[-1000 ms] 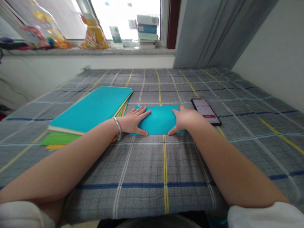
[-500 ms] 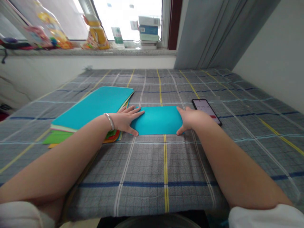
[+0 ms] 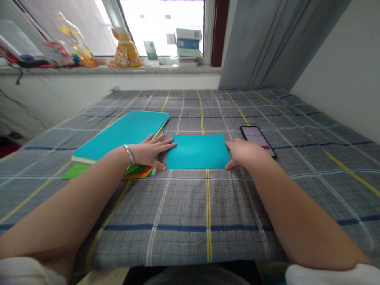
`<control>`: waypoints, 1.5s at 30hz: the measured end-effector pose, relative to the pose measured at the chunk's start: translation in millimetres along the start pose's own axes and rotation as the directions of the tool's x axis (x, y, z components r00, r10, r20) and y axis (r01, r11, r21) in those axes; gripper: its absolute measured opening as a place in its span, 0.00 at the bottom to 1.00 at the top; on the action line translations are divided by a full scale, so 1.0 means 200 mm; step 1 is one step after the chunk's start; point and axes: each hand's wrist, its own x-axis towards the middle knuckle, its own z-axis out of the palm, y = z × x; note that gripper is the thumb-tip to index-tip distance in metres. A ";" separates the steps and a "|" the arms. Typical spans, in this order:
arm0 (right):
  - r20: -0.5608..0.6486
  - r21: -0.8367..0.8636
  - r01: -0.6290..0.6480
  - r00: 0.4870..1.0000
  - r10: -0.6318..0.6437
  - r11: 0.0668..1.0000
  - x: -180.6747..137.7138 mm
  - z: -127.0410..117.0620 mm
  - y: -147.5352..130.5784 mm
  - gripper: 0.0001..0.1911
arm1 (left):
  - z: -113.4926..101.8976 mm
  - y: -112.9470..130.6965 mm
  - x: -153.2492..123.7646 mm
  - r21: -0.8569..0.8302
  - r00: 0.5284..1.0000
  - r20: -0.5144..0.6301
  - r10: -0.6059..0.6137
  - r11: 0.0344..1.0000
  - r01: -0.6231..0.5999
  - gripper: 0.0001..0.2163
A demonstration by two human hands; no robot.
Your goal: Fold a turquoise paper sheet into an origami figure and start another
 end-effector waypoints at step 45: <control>-0.835 -0.090 0.493 0.437 -0.336 0.865 0.02 0.15 -0.34 0.06 | 0.10 0.36 0.17 0.365 0.381 -0.860 0.339 0.931 -0.003 0.08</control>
